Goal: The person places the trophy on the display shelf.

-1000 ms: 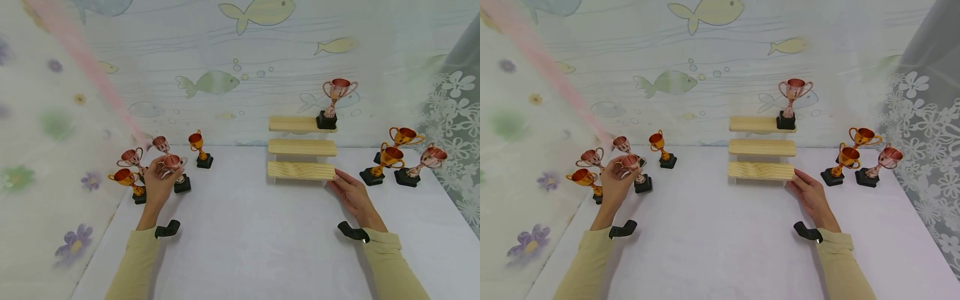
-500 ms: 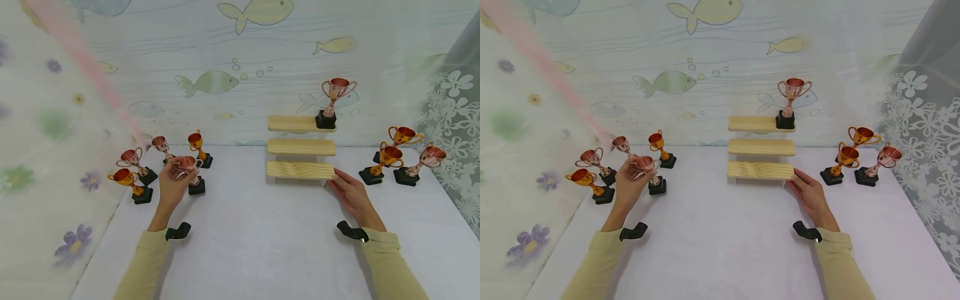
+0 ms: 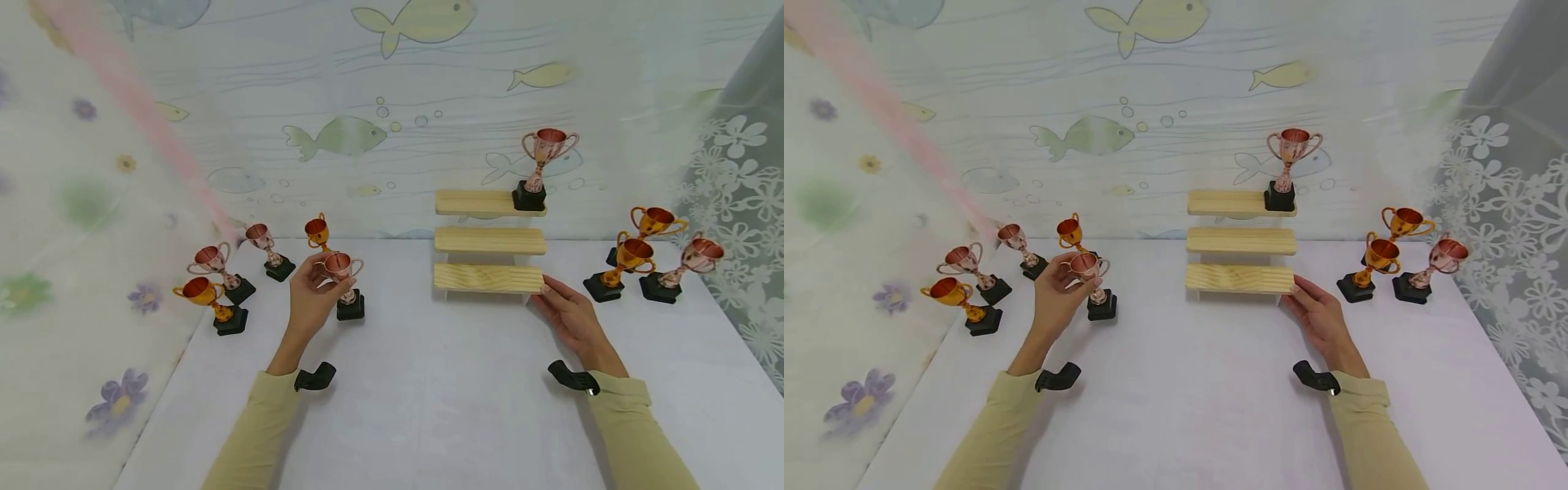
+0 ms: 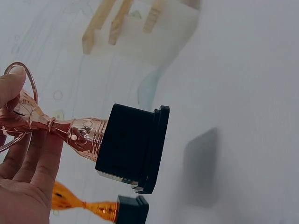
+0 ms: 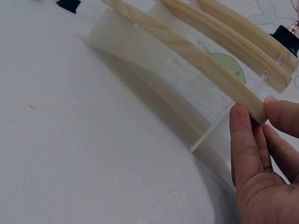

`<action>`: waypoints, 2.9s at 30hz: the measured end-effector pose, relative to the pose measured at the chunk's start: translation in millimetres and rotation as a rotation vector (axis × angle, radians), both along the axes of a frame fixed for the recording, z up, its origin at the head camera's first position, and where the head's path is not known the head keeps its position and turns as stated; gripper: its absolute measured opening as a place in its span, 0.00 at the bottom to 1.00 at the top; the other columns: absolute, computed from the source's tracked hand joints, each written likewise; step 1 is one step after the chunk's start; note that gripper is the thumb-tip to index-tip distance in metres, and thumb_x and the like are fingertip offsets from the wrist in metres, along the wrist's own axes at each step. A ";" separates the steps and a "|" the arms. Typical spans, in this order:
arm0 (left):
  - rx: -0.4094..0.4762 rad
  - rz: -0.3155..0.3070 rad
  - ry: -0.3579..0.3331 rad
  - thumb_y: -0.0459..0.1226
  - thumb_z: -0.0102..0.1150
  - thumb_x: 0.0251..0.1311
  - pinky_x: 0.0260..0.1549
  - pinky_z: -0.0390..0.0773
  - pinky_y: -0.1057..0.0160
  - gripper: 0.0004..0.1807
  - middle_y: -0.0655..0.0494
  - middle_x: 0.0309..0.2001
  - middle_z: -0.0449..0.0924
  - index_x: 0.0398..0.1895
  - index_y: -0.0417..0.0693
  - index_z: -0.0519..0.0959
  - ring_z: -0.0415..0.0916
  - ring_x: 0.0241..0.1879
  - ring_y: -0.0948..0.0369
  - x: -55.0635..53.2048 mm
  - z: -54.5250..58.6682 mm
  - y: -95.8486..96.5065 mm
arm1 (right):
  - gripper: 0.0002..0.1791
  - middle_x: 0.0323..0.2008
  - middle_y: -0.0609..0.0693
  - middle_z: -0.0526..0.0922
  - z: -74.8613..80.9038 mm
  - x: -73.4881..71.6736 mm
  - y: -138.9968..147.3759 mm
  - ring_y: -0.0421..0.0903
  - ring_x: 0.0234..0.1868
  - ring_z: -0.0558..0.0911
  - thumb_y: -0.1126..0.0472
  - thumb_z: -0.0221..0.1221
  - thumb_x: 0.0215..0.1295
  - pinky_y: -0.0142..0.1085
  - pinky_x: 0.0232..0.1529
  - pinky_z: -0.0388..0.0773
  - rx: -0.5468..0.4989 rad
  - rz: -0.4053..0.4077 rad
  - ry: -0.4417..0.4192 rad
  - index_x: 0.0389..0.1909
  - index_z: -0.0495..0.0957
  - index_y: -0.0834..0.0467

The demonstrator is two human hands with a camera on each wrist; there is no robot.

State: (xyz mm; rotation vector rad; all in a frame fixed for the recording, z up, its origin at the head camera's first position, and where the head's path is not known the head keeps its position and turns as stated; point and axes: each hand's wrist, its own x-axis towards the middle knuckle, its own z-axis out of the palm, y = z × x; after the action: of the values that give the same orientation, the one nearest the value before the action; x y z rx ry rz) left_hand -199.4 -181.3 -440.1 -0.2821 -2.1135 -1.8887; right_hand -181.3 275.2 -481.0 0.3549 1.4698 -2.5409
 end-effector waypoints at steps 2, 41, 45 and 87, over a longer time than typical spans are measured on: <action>0.006 -0.018 0.007 0.21 0.71 0.53 0.42 0.85 0.71 0.31 0.42 0.53 0.79 0.61 0.33 0.73 0.79 0.41 0.63 -0.2 1.2 6.2 | 0.46 0.50 0.38 0.80 -0.5 -0.3 -0.5 0.32 0.49 0.84 0.63 0.62 0.71 0.26 0.53 0.82 0.003 -0.002 0.004 0.80 0.44 0.64; 0.002 -0.296 0.192 0.26 0.74 0.53 0.40 0.88 0.62 0.29 0.41 0.49 0.81 0.59 0.35 0.76 0.81 0.38 0.61 -50.8 81.0 129.0 | 0.45 0.52 0.38 0.79 0.7 0.9 1.9 0.32 0.50 0.84 0.62 0.61 0.72 0.26 0.53 0.81 -0.008 0.027 -0.017 0.81 0.45 0.61; 0.014 -0.299 0.202 0.27 0.75 0.53 0.40 0.87 0.61 0.29 0.41 0.49 0.81 0.59 0.35 0.76 0.81 0.37 0.61 -59.8 86.7 140.2 | 0.45 0.51 0.38 0.79 0.2 0.5 2.2 0.33 0.50 0.84 0.62 0.61 0.72 0.26 0.54 0.81 -0.011 0.023 -0.017 0.81 0.45 0.61; 0.019 -0.208 0.123 0.28 0.72 0.57 0.43 0.82 0.69 0.29 0.41 0.48 0.80 0.62 0.35 0.74 0.81 0.39 0.56 -129.0 111.9 224.7 | 0.42 0.51 0.38 0.78 1.7 -0.2 0.5 0.31 0.50 0.83 0.62 0.57 0.75 0.26 0.55 0.80 0.047 0.028 0.002 0.81 0.46 0.63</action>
State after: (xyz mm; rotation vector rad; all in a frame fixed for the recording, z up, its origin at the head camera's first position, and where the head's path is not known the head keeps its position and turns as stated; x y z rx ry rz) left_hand -328.5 43.4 -328.3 -0.6188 -2.0515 -1.9463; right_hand -181.5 275.7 -479.3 0.3360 1.5257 -2.4893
